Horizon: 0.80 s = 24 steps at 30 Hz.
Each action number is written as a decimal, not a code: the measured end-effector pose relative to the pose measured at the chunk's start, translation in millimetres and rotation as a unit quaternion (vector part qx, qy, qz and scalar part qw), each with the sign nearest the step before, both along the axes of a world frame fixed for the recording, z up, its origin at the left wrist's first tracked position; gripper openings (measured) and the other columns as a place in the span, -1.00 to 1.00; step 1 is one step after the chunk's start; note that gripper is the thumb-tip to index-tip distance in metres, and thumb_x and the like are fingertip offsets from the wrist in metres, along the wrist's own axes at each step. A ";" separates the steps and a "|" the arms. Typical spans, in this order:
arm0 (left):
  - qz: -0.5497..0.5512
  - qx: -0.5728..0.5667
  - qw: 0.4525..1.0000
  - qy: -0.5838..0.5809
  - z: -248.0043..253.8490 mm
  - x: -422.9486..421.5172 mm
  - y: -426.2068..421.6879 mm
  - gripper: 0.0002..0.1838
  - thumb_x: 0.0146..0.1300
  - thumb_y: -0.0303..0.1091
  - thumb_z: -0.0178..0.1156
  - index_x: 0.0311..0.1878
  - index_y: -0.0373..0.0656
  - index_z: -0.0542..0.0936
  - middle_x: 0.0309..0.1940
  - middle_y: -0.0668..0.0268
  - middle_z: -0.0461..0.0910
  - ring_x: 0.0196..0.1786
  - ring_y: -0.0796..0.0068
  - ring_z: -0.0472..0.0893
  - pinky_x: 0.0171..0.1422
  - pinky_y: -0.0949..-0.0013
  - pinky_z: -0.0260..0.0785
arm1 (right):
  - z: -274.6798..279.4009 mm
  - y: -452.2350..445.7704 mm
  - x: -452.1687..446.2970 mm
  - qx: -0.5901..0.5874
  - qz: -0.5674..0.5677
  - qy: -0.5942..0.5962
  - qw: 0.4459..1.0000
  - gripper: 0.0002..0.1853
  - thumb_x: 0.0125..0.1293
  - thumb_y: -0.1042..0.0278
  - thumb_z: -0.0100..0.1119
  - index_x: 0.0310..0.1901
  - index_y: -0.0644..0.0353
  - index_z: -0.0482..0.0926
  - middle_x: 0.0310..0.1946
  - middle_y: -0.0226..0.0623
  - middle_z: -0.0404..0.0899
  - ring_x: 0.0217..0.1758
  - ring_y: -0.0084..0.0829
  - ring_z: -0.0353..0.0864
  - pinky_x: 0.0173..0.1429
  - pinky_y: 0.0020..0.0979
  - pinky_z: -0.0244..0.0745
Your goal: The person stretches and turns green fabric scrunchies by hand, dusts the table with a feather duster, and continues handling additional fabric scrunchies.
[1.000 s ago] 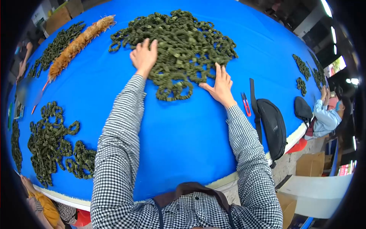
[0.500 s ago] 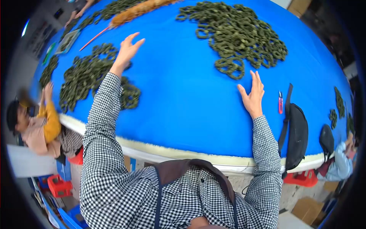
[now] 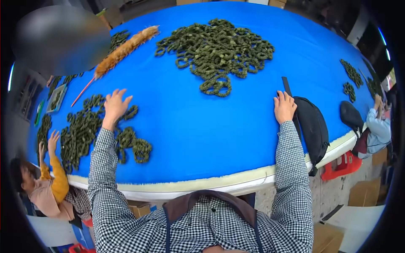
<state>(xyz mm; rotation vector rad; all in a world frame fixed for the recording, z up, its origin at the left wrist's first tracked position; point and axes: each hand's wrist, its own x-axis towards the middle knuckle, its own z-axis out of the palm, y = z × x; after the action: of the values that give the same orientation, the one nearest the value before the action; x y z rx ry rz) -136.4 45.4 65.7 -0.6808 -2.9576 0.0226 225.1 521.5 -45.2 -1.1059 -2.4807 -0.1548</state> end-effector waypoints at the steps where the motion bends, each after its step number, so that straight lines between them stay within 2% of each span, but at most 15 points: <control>1: -0.047 0.025 0.998 0.037 4.9 -8.4 20.9 -0.42 0.32 0.16 0.04 0.24 -0.01 0.50 0.30 0.11 0.38 0.25 -0.09 0.36 0.34 0.01 0.25 | -2.6 5.4 -0.3 -0.014 0.004 0.007 1.000 -0.57 0.39 0.14 0.03 0.25 0.00 0.40 0.29 -0.21 0.34 0.28 -0.17 0.30 0.28 -0.11 0.13; 3: -0.138 0.105 0.984 -0.032 8.8 -31.6 75.2 -0.43 0.35 0.11 0.02 0.25 -0.09 0.48 0.29 0.10 0.39 0.29 -0.06 0.33 0.36 0.00 0.22 | -6.6 8.6 0.8 -0.011 0.006 0.007 1.000 -0.58 0.39 0.15 0.02 0.25 0.00 0.41 0.27 -0.22 0.36 0.27 -0.19 0.31 0.26 -0.12 0.14; 6: -0.138 0.151 0.974 -0.094 -21.6 -100.1 154.3 -0.34 0.32 0.17 0.02 0.30 -0.14 0.42 0.33 0.04 0.32 0.37 -0.10 0.22 0.41 -0.07 0.12 | 2.0 3.4 -3.6 0.009 0.016 0.020 1.000 -0.61 0.40 0.19 -0.01 0.22 0.00 0.44 0.22 -0.26 0.42 0.21 -0.23 0.36 0.22 -0.15 0.16; 8: -0.122 0.197 0.966 -0.114 -47.0 -158.5 196.2 -0.24 0.27 0.30 -0.03 0.33 -0.10 0.39 0.37 0.01 0.25 0.41 -0.12 0.16 0.43 -0.08 0.08 | 3.9 4.3 -0.9 0.004 0.031 0.024 0.999 -0.63 0.40 0.20 0.00 0.21 0.00 0.45 0.22 -0.25 0.41 0.20 -0.22 0.36 0.21 -0.17 0.16; 9: -0.120 0.194 0.966 -0.119 -58.3 -182.1 213.7 -0.24 0.27 0.30 -0.03 0.33 -0.10 0.39 0.37 0.01 0.25 0.41 -0.12 0.16 0.43 -0.08 0.08 | 5.6 4.4 1.0 0.000 0.031 0.019 0.999 -0.63 0.40 0.20 0.00 0.21 0.00 0.45 0.22 -0.25 0.41 0.20 -0.22 0.36 0.21 -0.17 0.16; 11: -0.015 0.234 0.972 -0.028 -79.5 -229.3 240.8 -0.15 0.21 0.42 -0.10 0.35 -0.05 0.38 0.39 -0.01 0.22 0.42 -0.16 0.13 0.43 -0.08 0.09 | 11.4 1.4 1.2 -0.016 0.046 0.020 0.999 -0.63 0.39 0.21 0.00 0.21 -0.01 0.45 0.21 -0.26 0.42 0.19 -0.24 0.36 0.22 -0.18 0.14; 13: 0.040 0.251 0.967 -0.034 -101.1 -276.4 263.6 -0.11 0.16 0.50 -0.17 0.36 0.02 0.37 0.36 0.07 0.30 0.40 -0.08 0.21 0.42 -0.03 0.12 | 12.7 1.3 -0.5 -0.023 0.043 0.018 0.999 -0.62 0.39 0.22 0.00 0.21 -0.02 0.45 0.19 -0.27 0.42 0.18 -0.25 0.36 0.23 -0.18 0.13; 14: -0.022 0.323 0.938 -0.121 -111.0 -294.4 277.0 -0.13 0.14 0.49 -0.15 0.36 0.07 0.39 0.33 0.18 0.38 0.36 0.03 0.33 0.40 0.04 0.16 | 17.1 -0.3 -1.9 -0.033 0.045 0.013 0.998 -0.62 0.39 0.22 0.00 0.21 -0.02 0.45 0.19 -0.27 0.42 0.18 -0.25 0.36 0.23 -0.18 0.13; 16: -0.005 0.282 0.956 -0.076 -118.1 -274.3 311.0 -0.17 0.13 0.47 -0.13 0.33 0.12 0.44 0.31 0.29 0.42 0.31 0.12 0.41 0.38 0.10 0.21 | 24.9 -2.4 -4.9 -0.078 0.022 0.005 0.997 -0.63 0.39 0.25 0.00 0.21 -0.02 0.46 0.19 -0.28 0.42 0.18 -0.25 0.38 0.23 -0.20 0.15; 17: -0.013 0.299 0.951 -0.074 -118.4 -264.9 326.9 -0.19 0.10 0.46 -0.09 0.30 0.14 0.47 0.31 0.29 0.42 0.31 0.09 0.41 0.35 0.10 0.25 | 22.2 -0.7 -5.0 -0.060 0.031 0.006 0.998 -0.63 0.38 0.25 0.00 0.20 -0.02 0.47 0.18 -0.28 0.43 0.16 -0.26 0.39 0.22 -0.21 0.17; 19: -0.055 0.314 0.941 -0.113 -110.1 -231.4 342.0 -0.22 0.13 0.44 -0.09 0.29 0.14 0.48 0.28 0.30 0.45 0.28 0.09 0.44 0.35 0.07 0.27 | 17.6 3.3 -2.3 -0.043 0.054 0.004 0.998 -0.64 0.38 0.26 -0.01 0.20 -0.02 0.48 0.18 -0.28 0.43 0.14 -0.26 0.40 0.21 -0.23 0.19; 20: -0.074 0.337 0.928 -0.137 -111.0 -226.9 347.5 -0.24 0.16 0.42 -0.09 0.28 0.12 0.49 0.28 0.30 0.46 0.28 0.10 0.45 0.36 0.04 0.26 | 18.6 4.9 -2.7 -0.052 0.054 0.015 0.997 -0.64 0.39 0.26 -0.01 0.19 -0.01 0.48 0.17 -0.28 0.44 0.14 -0.25 0.41 0.22 -0.23 0.19; 21: -0.114 0.394 0.893 -0.185 -111.9 -220.1 348.4 -0.34 0.24 0.29 -0.02 0.25 0.08 0.51 0.27 0.28 0.46 0.28 0.14 0.45 0.39 0.07 0.25 | 19.8 7.9 -2.7 -0.060 0.056 0.027 0.996 -0.64 0.39 0.26 -0.01 0.19 0.00 0.49 0.16 -0.27 0.45 0.14 -0.25 0.42 0.23 -0.23 0.20; 23: -0.128 0.472 0.822 -0.293 -72.9 -170.7 319.5 -0.42 0.25 0.17 0.10 0.21 0.04 0.55 0.20 0.25 0.53 0.21 0.19 0.51 0.36 0.17 0.30 | 13.8 20.2 2.3 -0.085 0.057 0.052 0.993 -0.65 0.41 0.23 -0.03 0.19 -0.01 0.48 0.15 -0.26 0.46 0.16 -0.24 0.42 0.26 -0.20 0.19; 24: -0.118 0.477 0.824 -0.281 -66.3 -179.4 296.8 -0.42 0.25 0.17 0.10 0.21 0.04 0.55 0.20 0.25 0.53 0.21 0.19 0.51 0.36 0.17 0.30 | 12.8 21.9 2.2 -0.084 0.072 0.055 0.992 -0.65 0.41 0.23 -0.03 0.19 -0.01 0.48 0.15 -0.26 0.46 0.16 -0.24 0.42 0.26 -0.20 0.19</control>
<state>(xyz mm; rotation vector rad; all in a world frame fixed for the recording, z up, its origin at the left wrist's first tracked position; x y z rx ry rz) -315.8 342.2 -0.6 -0.9423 -2.7095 -1.7999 227.2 543.5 -32.3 -0.9671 -2.4992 0.1567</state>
